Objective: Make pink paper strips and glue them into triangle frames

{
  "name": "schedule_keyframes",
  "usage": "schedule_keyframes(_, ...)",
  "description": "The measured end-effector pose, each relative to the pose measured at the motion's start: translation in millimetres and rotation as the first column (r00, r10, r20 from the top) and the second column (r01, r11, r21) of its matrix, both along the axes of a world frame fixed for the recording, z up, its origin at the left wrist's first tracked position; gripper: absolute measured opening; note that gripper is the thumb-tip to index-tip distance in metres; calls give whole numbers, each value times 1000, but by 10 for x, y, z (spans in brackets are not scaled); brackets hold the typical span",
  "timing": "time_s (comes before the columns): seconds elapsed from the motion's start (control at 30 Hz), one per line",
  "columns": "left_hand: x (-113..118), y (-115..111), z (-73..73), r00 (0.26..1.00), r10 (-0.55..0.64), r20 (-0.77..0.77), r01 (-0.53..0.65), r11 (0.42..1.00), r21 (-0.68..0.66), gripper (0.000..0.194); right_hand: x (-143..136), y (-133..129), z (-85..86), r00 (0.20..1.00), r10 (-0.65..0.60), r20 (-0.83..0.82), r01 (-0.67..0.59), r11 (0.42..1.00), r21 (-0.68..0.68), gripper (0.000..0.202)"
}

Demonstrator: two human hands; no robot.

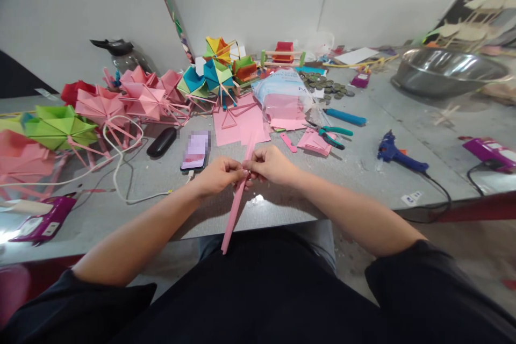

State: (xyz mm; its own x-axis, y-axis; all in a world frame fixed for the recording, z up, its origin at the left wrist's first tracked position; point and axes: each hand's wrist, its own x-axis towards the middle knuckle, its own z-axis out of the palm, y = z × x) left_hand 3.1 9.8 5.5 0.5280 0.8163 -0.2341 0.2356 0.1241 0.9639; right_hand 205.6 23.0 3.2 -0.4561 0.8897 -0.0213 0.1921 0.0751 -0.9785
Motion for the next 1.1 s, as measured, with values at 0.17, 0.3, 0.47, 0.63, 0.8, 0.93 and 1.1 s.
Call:
schedule_keyframes(0.17,-28,10,-5,997,-72,13,72,997,8,40,2,13,-8,999,-53,-12,54,997,56,46)
schedule_keyframes(0.3,-22,-15,-14,1000,-7,-3,8,998,61,40,1,16,-7,1000,-15,0,15,999,35,46)
schedule_keyframes(0.47,-5,-38,-7,999,-33,33,33,999,10,30,2,13,45,998,-53,-22,55,996,77,48)
schedule_keyframes(0.63,16,-42,7,998,-27,56,27,1000,5,23,67,99,102,992,-126,-18,127,988,92,52)
schedule_keyframes(0.8,34,-62,24,999,-25,32,25,1000,-12,21,148,189,106,956,-265,-123,279,954,110,55)
schedule_keyframes(0.93,41,-63,-3,999,35,25,-35,999,20,24,112,152,52,982,-164,-96,170,984,52,54)
schedule_keyframes(1.1,37,-23,-36,997,64,38,-65,998,10,29,15,66,-10,1000,-9,-16,9,1000,6,45)
